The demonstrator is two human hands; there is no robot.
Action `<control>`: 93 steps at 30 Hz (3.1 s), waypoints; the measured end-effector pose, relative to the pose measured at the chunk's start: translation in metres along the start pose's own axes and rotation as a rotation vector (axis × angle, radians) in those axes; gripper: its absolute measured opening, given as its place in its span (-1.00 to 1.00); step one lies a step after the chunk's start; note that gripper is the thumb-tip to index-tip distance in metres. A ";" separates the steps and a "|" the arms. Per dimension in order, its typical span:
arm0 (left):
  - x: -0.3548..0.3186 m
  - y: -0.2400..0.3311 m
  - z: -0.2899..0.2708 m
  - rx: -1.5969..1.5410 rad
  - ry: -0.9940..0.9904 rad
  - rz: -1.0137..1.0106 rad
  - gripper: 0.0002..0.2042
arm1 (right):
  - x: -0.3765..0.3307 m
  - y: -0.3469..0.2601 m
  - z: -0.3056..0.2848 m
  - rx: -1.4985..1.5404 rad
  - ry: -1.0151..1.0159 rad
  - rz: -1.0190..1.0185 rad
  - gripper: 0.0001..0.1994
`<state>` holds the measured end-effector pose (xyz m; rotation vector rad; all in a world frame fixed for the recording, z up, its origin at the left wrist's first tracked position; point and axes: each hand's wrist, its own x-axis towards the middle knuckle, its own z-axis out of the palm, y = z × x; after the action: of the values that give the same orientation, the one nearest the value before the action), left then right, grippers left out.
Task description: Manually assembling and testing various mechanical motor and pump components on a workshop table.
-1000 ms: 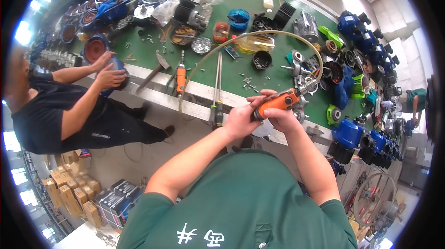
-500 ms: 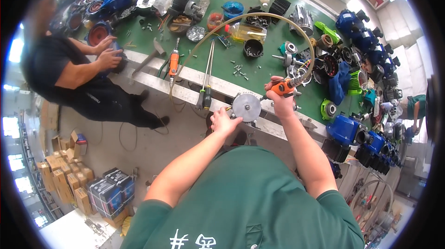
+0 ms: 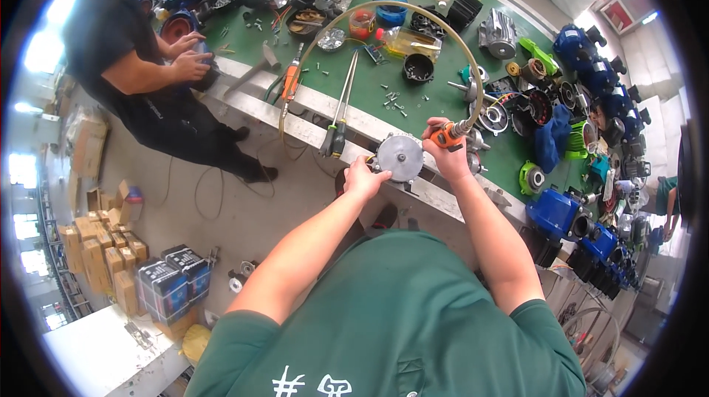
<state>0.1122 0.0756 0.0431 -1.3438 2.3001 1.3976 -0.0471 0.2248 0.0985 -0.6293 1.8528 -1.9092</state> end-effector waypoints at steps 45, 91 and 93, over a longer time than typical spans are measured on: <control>-0.002 -0.003 0.003 0.047 0.031 0.019 -0.29 | -0.018 -0.004 0.085 -0.096 -0.361 -0.001 -0.69; -0.002 0.006 -0.011 0.124 -0.032 0.022 -0.23 | 0.047 -0.006 0.078 0.002 -0.039 0.033 -0.66; -0.001 0.004 -0.011 0.126 -0.024 0.030 -0.23 | 0.047 -0.006 0.079 0.015 -0.041 0.029 -0.66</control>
<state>0.1128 0.0683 0.0522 -1.2548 2.3586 1.2470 -0.0398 0.1337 0.1078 -0.6289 1.8114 -1.8765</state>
